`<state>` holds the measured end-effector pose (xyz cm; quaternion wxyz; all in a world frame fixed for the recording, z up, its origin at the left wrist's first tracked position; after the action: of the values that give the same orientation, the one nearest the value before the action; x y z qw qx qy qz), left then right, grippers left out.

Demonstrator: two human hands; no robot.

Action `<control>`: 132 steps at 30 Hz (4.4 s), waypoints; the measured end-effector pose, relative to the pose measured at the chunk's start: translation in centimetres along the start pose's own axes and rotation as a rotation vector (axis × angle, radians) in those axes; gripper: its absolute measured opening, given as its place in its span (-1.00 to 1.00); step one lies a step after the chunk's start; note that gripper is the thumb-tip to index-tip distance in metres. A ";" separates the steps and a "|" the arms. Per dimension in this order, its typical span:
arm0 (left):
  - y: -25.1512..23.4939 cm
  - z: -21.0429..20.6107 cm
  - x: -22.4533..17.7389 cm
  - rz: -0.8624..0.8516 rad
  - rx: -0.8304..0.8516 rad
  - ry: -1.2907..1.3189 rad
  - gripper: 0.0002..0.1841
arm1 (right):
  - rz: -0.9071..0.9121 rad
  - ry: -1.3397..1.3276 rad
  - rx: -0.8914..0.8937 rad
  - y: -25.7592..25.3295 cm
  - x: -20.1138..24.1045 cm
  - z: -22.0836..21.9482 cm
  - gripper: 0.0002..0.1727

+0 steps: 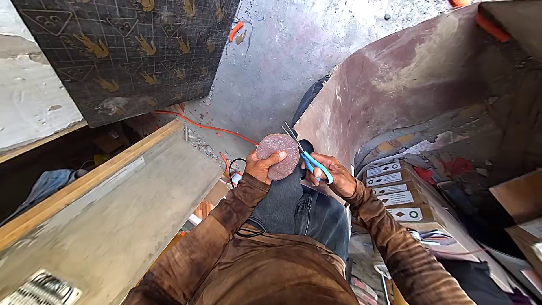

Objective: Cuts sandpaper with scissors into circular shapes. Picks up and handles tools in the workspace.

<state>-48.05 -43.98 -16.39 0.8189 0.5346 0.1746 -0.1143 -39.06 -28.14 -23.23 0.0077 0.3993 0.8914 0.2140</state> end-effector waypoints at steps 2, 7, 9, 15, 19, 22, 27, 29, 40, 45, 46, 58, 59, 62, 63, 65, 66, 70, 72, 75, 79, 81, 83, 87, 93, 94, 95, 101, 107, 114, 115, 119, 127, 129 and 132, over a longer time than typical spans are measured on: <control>0.1 -0.1 0.0 0.001 0.009 -0.007 -0.58 | -0.032 0.001 0.036 0.0 0.0 -0.3 -0.36; 0.2 -0.4 0.0 0.026 0.049 -0.010 -0.59 | -0.003 0.055 -0.025 0.1 0.3 -0.1 -0.33; 0.1 -0.4 0.1 0.029 0.047 -0.004 -0.59 | 0.015 0.062 -0.067 0.1 0.4 -0.1 -0.37; 0.2 -0.4 0.1 0.060 0.009 0.022 -0.62 | 0.031 0.003 -0.156 0.4 0.4 -0.5 -0.54; 0.4 -0.4 0.0 0.052 -0.011 0.021 -0.61 | -0.074 0.010 -0.024 0.2 0.3 -1.1 -0.33; 0.5 -0.6 -0.2 0.053 -0.012 0.008 -0.59 | -0.066 0.034 -0.026 0.2 0.4 -0.9 -0.28; 0.6 -0.7 -0.2 0.083 -0.007 -0.008 -0.57 | 0.038 -0.003 -0.095 0.4 -0.1 -0.5 -0.38; 0.7 -0.7 -0.3 0.077 -0.022 -0.002 -0.58 | 0.049 -0.011 -0.099 0.4 -0.2 -0.6 -0.38; 0.3 -0.2 -0.5 0.089 -0.033 0.026 -0.60 | -0.013 -0.068 -0.128 0.5 -0.4 -2.0 -0.40; 0.1 0.0 -0.3 0.099 -0.022 0.032 -0.61 | -0.069 -0.026 -0.052 0.2 -0.4 -1.9 -0.23; 0.1 0.1 -0.3 0.101 -0.023 0.033 -0.61 | -0.060 -0.019 -0.058 0.1 -0.5 -1.8 -0.24; 0.2 0.4 -0.2 0.103 -0.038 0.015 -0.57 | 0.079 -0.023 -0.249 0.9 -0.8 -2.0 -0.52; 0.3 0.5 -0.2 0.105 -0.028 0.008 -0.57 | 0.050 -0.009 -0.216 0.8 -0.8 -2.0 -0.49; 0.4 0.4 -0.3 0.109 0.029 -0.009 -0.60 | -0.017 0.032 -0.155 0.5 -0.2 -2.1 -0.37; 0.5 0.5 -0.2 0.114 0.038 -0.011 -0.61 | -0.022 0.052 -0.158 0.5 -0.1 -2.0 -0.37; 0.4 0.5 -0.1 0.106 0.053 -0.008 -0.62 | -0.002 0.081 -0.185 0.5 -0.1 -1.7 -0.41; 0.3 0.5 -0.1 0.095 0.054 -0.008 -0.62 | 0.020 0.072 -0.200 0.6 -0.2 -1.5 -0.43; 0.6 0.6 -0.1 0.078 0.017 0.013 -0.61 | 0.073 0.071 -0.279 1.4 -0.5 -1.8 -0.54; 0.6 0.7 -0.3 0.074 0.030 0.018 -0.62 | 0.026 0.115 -0.229 1.2 -0.2 -2.1 -0.50; 1.3 0.3 -0.4 0.054 0.121 -0.041 -0.56 | -0.055 0.153 -0.159 0.8 0.7 -2.5 -0.31; 2.5 -1.4 -1.5 -0.082 0.294 -0.066 -0.55 | -0.031 0.231 -0.424 0.6 2.9 -1.0 -0.44; 3.0 -2.2 -2.5 -0.190 0.379 -0.073 -0.56 | 0.088 0.135 -0.627 1.9 3.8 0.2 -0.53; 3.4 -3.3 -3.4 -0.285 0.421 -0.093 -0.55 | 0.208 0.038 -0.729 3.8 5.1 0.9 -0.53; 4.7 -6.2 -4.3 -0.394 0.390 -0.209 -0.50 | 0.275 0.069 -0.726 7.4 7.4 -1.8 -0.41; 8.6 -10.7 -3.0 -0.222 0.694 -0.164 -0.67 | 0.452 0.098 -0.916 11.4 8.5 -3.8 -0.46; 9.3 -11.2 -3.1 -0.096 0.798 -0.122 -0.54 | 0.486 0.076 -0.944 12.4 8.5 -3.6 -0.47; 10.1 -11.7 -3.1 0.013 0.918 -0.105 -0.33 | 0.514 0.053 -0.964 13.3 8.4 -3.3 -0.48; 14.0 -13.5 -2.1 0.170 1.212 -0.089 -0.04 | 0.652 -0.011 -0.963 17.8 7.6 -3.5 -0.51; 17.6 -15.8 0.0 0.155 1.439 -0.100 -0.38 | 0.823 -0.031 -1.027 23.3 6.9 -4.1 -0.48; 22.2 -19.2 1.0 -0.154 1.381 -0.408 -0.71 | 0.999 -0.042 -1.145 29.3 6.1 -5.8 -0.47; 22.7 -19.8 1.2 -0.204 1.333 -0.448 -0.73 | 1.031 -0.029 -1.177 30.1 5.9 -6.2 -0.47; 24.6 -22.4 2.3 -0.361 1.280 -0.672 -0.59 | 1.161 0.130 -1.397 33.1 5.2 -8.2 -0.41; 30.7 -24.0 6.5 -0.019 1.739 -0.797 0.12 | 1.428 0.230 -1.310 33.5 4.8 -12.3 -0.32; 31.8 -23.9 7.2 0.117 1.856 -0.736 -0.05 | 1.486 0.227 -1.280 33.2 4.8 -12.7 -0.31; 32.9 -22.9 7.4 0.353 1.969 -0.685 -0.46 | 1.508 0.255 -1.347 32.5 4.5 -13.6 -0.35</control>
<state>-32.74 -9.74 -0.30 0.0346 0.9200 -0.3159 -0.2294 -21.58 -10.87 2.42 -0.0011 0.7438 0.0959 0.6614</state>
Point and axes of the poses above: each hand's wrist, its own y-axis away from the middle knuckle, its own z-axis out of the back of the hand, x = y × z, the point moved 6 cm from there along -y, towards the middle knuckle, and after that the axes turned 5 degrees about -z, right-handed, at the moved point
